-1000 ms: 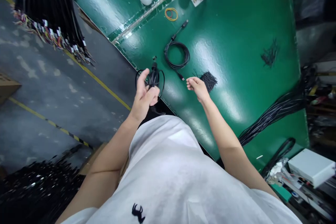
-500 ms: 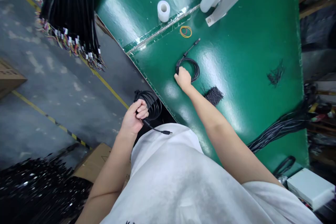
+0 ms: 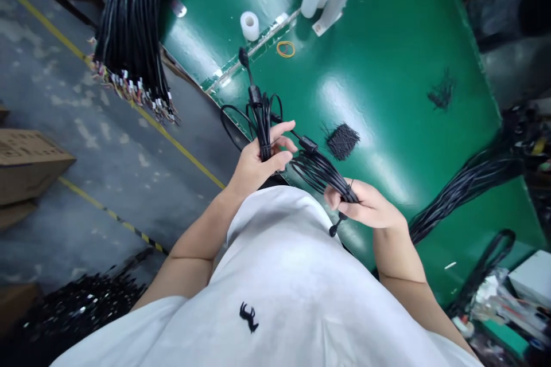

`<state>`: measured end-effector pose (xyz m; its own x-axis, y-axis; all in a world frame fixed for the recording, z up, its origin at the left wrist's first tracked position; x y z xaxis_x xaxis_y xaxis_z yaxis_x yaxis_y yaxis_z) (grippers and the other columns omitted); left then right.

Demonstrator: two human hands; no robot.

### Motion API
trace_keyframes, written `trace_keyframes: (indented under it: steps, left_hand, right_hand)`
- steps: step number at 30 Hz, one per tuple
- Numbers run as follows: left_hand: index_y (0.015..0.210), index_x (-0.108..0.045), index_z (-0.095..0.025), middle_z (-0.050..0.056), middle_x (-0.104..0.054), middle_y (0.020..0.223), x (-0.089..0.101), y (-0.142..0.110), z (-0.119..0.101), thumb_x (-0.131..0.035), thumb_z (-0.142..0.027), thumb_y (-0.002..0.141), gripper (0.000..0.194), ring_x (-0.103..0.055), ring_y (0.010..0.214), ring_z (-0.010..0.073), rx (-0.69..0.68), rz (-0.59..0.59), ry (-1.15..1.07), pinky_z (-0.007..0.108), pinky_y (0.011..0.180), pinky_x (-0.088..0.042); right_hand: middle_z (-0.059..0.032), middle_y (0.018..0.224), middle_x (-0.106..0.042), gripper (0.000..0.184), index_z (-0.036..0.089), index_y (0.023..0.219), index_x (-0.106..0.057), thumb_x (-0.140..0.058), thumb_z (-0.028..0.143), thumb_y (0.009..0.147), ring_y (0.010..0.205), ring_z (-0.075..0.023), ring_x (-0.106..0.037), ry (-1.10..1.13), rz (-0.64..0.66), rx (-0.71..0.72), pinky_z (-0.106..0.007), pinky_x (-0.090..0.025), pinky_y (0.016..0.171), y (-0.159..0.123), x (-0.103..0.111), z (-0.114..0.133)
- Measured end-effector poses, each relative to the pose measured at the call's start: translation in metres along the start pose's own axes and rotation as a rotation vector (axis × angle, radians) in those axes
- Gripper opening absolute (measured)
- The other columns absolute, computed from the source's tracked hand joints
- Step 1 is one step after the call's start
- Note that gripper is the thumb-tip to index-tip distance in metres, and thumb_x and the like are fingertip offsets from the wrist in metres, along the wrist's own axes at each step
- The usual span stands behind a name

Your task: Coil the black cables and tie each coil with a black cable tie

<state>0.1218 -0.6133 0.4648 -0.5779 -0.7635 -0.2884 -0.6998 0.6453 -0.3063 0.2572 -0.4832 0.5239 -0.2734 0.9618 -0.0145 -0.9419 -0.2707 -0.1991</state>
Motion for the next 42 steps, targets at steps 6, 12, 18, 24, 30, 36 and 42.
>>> trace_keyframes:
  steps: [6, 12, 18, 24, 30, 36, 42]
  left_hand:
    - [0.127, -0.064, -0.024, 0.008, -0.072, 0.108, -0.046, -0.005, -0.007, -0.075, -0.042, 0.078, 0.054, -0.047, 0.049, 0.0041, -0.018, 0.188, -0.016, 0.018, 0.039, -0.036]
    - [0.127, -0.064, -0.024, 0.007, -0.071, 0.102, -0.068, -0.012, -0.015, -0.077, -0.039, 0.077, 0.054, -0.054, 0.055, 0.0059, -0.124, 0.265, 0.081, 0.017, 0.039, -0.036]
    - [0.127, -0.064, -0.022, 0.007, -0.071, 0.096, -0.076, -0.030, -0.020, -0.076, -0.038, 0.079, 0.052, -0.061, 0.065, 0.0111, -0.196, 0.215, 0.160, 0.018, 0.045, -0.043]
    - [0.126, -0.063, -0.021, 0.005, -0.070, 0.095, -0.078, -0.042, -0.017, -0.076, -0.041, 0.078, 0.053, -0.060, 0.064, 0.0100, -0.197, 0.157, 0.143, 0.019, 0.047, -0.045]
    - [0.120, -0.057, -0.022, 0.002, -0.070, 0.091, -0.082, -0.049, -0.012, -0.086, -0.044, 0.066, 0.065, -0.066, 0.072, 0.0121, -0.207, 0.148, 0.028, 0.022, 0.063, -0.052]
    - [0.129, -0.050, -0.025, 0.002, -0.074, 0.094, -0.082, -0.056, -0.007, -0.086, -0.041, 0.069, 0.072, -0.071, 0.087, 0.0181, -0.165, 0.209, -0.052, 0.029, 0.078, -0.057]
    - [0.128, -0.052, -0.025, 0.003, -0.074, 0.100, -0.084, -0.059, -0.004, -0.083, -0.040, 0.073, 0.064, -0.073, 0.095, 0.0216, -0.146, 0.256, -0.112, 0.035, 0.087, -0.058]
  right_hand:
    - [-0.0021, 0.082, -0.056, 0.013, 0.019, 0.087, -0.056, -0.052, 0.027, 0.096, 0.077, -0.0127, -0.054, 0.057, -0.131, 0.149, -0.026, -0.044, 0.069, -0.033, -0.016, -0.006]
    - [-0.0012, 0.082, -0.056, 0.013, 0.018, 0.087, -0.056, -0.050, 0.024, 0.096, 0.076, -0.0106, -0.053, 0.033, -0.149, 0.256, -0.024, -0.044, 0.071, -0.058, -0.027, -0.001]
    - [-0.0015, 0.082, -0.056, 0.012, 0.018, 0.088, -0.056, -0.049, 0.023, 0.097, 0.075, -0.0101, -0.053, -0.022, -0.091, 0.327, -0.024, -0.044, 0.072, -0.070, -0.027, 0.001]
    - [-0.0024, 0.084, -0.058, 0.012, 0.017, 0.089, -0.055, -0.046, 0.022, 0.097, 0.075, -0.0108, -0.054, -0.153, -0.009, 0.355, -0.024, -0.045, 0.071, -0.076, -0.026, 0.003]
    - [-0.0048, 0.079, -0.057, 0.012, 0.016, 0.086, -0.053, -0.043, 0.013, 0.092, 0.073, -0.0165, -0.049, -0.870, -0.024, 0.244, -0.029, -0.041, 0.066, -0.080, -0.052, 0.008]
    - [-0.0050, 0.077, -0.055, 0.013, 0.017, 0.082, -0.053, -0.046, 0.016, 0.093, 0.071, -0.0192, -0.045, -1.264, -0.118, 0.132, -0.032, -0.039, 0.065, -0.083, -0.066, 0.010]
    - [-0.0045, 0.077, -0.055, 0.012, 0.017, 0.081, -0.053, -0.047, 0.016, 0.092, 0.071, -0.0190, -0.045, -1.296, -0.134, 0.118, -0.032, -0.039, 0.065, -0.088, -0.068, 0.012]
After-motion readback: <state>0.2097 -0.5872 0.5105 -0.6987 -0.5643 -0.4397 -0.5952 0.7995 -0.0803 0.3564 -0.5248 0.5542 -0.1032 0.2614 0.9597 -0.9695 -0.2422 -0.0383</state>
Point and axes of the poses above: each hand's wrist, its own y-axis towards the middle knuckle, its own x-axis out of the back of the hand, z = x × y, the point moved 7 cm from there along y, towards the middle knuckle
